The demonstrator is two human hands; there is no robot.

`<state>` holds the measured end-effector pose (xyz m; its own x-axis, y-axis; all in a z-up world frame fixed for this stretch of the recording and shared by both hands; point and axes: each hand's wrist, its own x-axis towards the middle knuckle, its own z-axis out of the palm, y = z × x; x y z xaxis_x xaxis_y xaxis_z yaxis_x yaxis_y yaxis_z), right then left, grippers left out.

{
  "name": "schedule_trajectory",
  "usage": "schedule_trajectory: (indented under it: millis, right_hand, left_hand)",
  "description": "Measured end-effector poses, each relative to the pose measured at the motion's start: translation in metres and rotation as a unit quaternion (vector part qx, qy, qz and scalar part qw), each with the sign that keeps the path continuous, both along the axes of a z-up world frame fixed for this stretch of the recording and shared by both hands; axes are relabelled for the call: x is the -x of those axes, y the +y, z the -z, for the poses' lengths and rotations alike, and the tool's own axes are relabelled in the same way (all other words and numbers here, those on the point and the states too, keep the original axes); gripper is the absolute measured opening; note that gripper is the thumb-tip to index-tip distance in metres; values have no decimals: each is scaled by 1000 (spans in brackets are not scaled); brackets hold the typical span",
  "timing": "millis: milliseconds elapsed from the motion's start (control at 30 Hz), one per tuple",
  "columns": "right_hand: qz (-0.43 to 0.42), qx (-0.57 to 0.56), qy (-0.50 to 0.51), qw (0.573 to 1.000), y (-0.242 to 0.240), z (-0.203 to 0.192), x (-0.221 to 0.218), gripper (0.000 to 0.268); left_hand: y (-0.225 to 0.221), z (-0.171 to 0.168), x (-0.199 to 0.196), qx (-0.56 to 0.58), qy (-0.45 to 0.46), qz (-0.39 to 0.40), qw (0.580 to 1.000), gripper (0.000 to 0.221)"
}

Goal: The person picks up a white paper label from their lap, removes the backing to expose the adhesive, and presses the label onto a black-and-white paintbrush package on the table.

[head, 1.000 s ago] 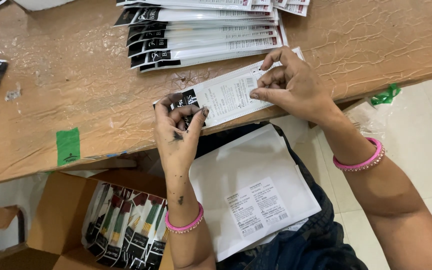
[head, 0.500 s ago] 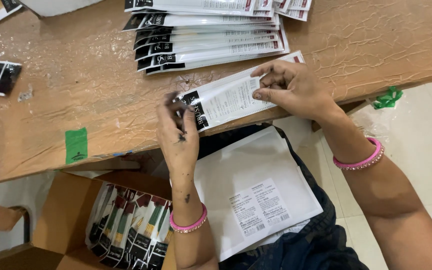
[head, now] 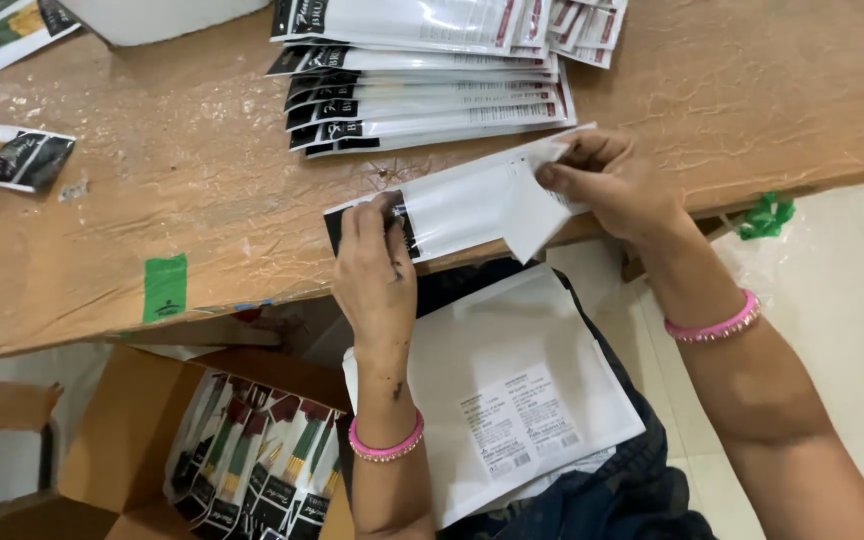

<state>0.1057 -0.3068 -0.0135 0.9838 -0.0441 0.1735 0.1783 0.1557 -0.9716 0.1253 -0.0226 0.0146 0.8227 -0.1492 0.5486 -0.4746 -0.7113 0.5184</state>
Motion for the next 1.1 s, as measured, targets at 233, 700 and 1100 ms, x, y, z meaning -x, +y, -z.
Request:
schedule_trajectory:
  millis: [233, 700, 1100]
  right_hand:
    - [-8, -9, 10, 1000, -1, 3, -3, 17]
    - [34, 89, -5, 995, 9, -9, 3, 20]
    - [24, 127, -15, 991, 11, -10, 1, 16]
  left_hand:
    - [-3, 2, 19, 117, -64, 134, 982, 60]
    - [-11, -5, 18, 141, 7, 115, 983, 34]
    - [7, -24, 7, 229, 212, 131, 941, 61]
